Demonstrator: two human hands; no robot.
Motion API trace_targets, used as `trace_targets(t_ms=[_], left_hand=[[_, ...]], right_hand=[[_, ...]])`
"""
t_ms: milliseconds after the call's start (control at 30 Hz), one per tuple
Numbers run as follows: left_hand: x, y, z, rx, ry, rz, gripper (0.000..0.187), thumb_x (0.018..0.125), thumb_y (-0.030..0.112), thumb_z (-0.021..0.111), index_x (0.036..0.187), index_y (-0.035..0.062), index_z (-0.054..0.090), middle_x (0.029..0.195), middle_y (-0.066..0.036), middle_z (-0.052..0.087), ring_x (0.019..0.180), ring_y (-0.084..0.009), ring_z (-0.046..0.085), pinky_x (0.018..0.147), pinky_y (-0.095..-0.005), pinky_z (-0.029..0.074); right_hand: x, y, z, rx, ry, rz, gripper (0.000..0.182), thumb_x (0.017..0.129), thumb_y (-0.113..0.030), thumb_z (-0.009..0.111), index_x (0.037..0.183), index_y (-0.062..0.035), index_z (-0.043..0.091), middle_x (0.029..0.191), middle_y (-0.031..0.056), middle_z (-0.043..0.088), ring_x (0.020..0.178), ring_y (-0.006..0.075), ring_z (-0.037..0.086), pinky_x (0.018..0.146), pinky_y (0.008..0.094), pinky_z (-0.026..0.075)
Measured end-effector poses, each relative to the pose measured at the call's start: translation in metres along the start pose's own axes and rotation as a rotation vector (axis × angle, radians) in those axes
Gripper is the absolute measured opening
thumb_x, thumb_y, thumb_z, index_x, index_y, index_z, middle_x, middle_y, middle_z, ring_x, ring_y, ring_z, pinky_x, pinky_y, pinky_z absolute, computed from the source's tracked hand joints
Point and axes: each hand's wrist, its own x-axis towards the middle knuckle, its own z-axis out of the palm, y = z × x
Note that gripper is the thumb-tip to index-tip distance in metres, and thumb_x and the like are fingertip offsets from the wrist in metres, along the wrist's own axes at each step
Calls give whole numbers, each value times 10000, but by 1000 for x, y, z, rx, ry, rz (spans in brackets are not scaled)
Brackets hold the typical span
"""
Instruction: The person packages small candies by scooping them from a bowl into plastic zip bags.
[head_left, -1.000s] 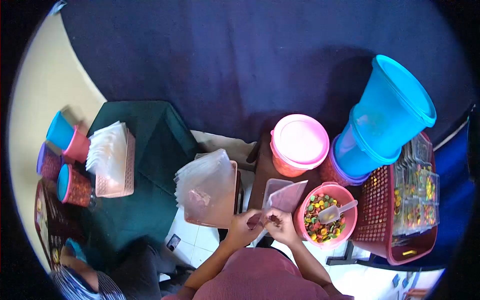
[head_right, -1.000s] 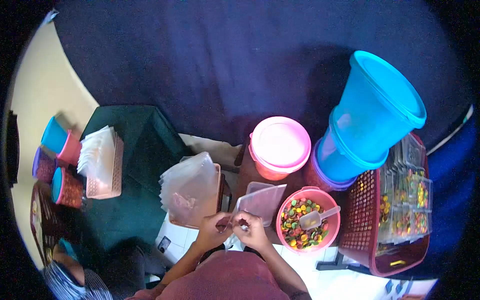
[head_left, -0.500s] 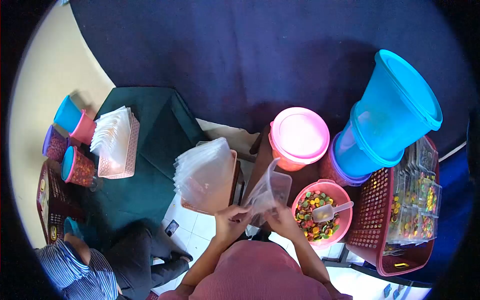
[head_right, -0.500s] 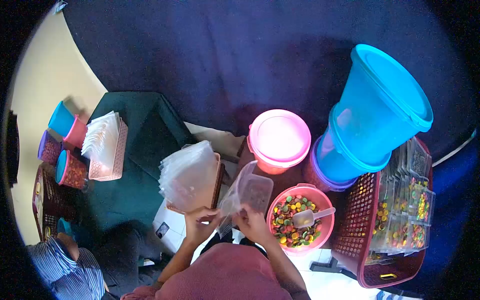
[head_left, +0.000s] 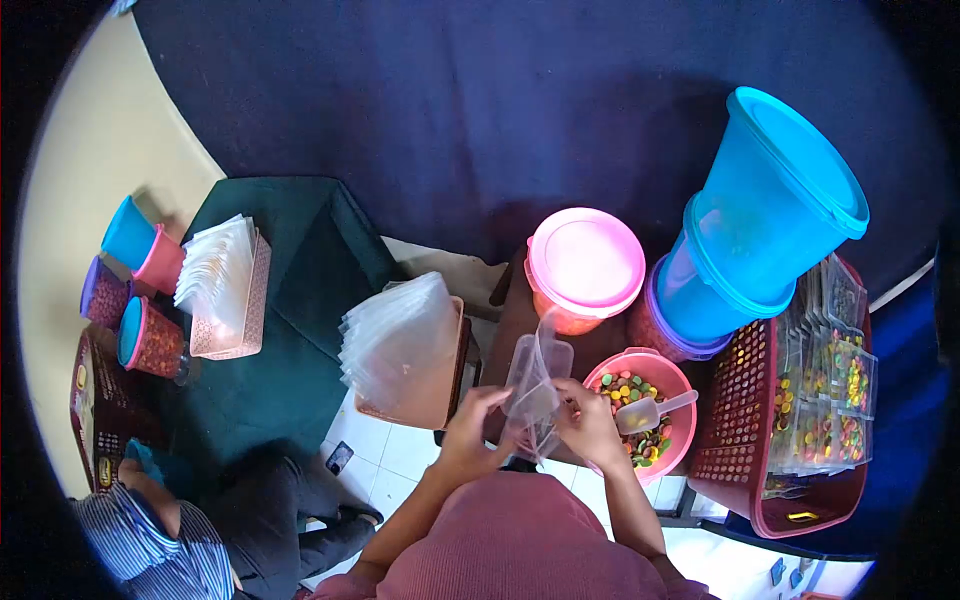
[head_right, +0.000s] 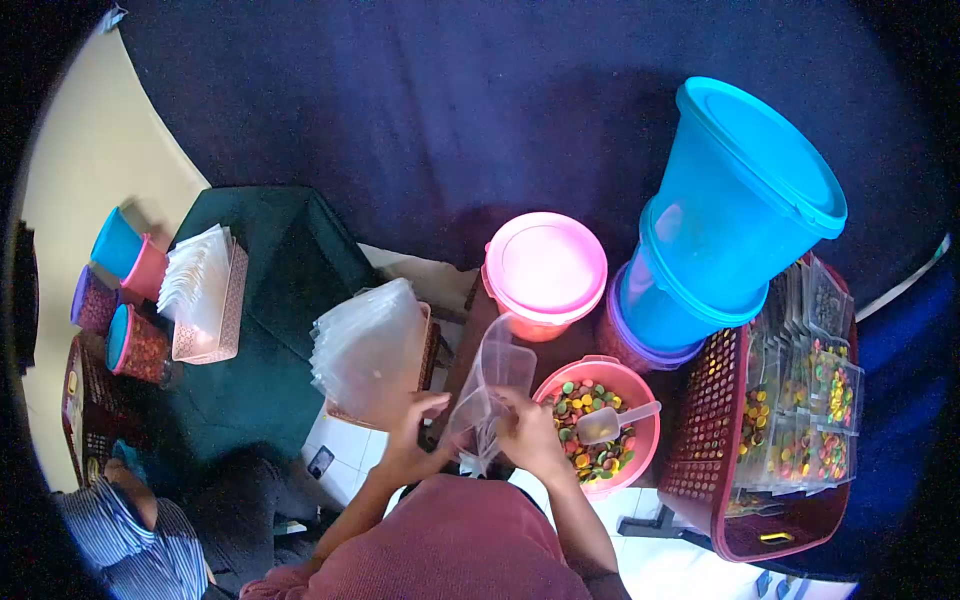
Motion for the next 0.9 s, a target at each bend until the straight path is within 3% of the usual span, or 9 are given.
trace_targets(t_ms=[67,100,233,333,533,600,667,733,900], left_hand=[[8,12,2,-8,-140,253,777,584,244,746,1218,91,325,1152,-210,375,1104,-302,380,897,-375,336],[10,4,4,-64,-267,277,1060,470,408,779,1285,89,180,1281,-232,196,1208,-364,202,983,-434,197],[21,-11,5,88,-319,460,1162,366,540,757,1247,34,192,1305,-277,98,1208,-452,116,967,-544,122],[29,2,-1,307,-451,426,1194,356,554,745,1268,97,124,1297,-295,98,1207,-461,105,957,-565,116],[37,-8,13,252,-353,555,1166,412,563,715,1225,-77,176,1316,-243,131,1214,-427,148,960,-571,80],[37,-5,15,132,-357,358,1159,426,526,732,1254,-39,150,1298,-243,182,1216,-392,183,965,-557,108],[33,-16,21,113,-294,450,1097,477,474,737,1257,-32,154,1273,-240,241,1191,-381,244,962,-551,140],[30,-21,24,74,-165,568,1037,517,419,741,1246,-44,167,1235,-234,310,1134,-385,326,943,-539,198],[26,-8,22,125,-215,456,972,541,353,751,1237,-30,191,1155,-216,393,1078,-376,388,920,-487,274]], right_hand=[[1,-10,-4,0,-38,13,298,640,21,490,933,11,541,649,123,564,567,138,550,545,261,444],[1,-13,-7,3,-107,38,293,641,11,492,930,11,545,638,125,560,562,135,544,546,265,443],[1,-21,-13,60,-235,43,325,639,-2,496,961,1,539,665,108,567,574,123,526,553,267,436],[3,-30,-23,60,-315,62,366,635,-14,501,1000,-21,529,723,85,590,595,137,536,558,264,433],[8,-49,-34,-92,-398,37,309,635,-58,485,938,-17,534,696,154,577,602,259,566,573,343,437],[9,-56,-39,-140,-392,58,299,627,-43,479,918,1,530,722,182,577,639,296,578,595,353,447],[8,-55,-39,-94,-354,101,296,615,-28,487,899,44,528,735,231,559,704,358,569,665,403,446],[9,-59,-41,-153,-340,63,303,618,-28,492,909,47,529,734,234,562,699,360,570,675,406,449],[12,-63,-43,-324,-307,-10,302,628,-33,502,917,46,532,724,230,568,690,361,571,679,413,453]])
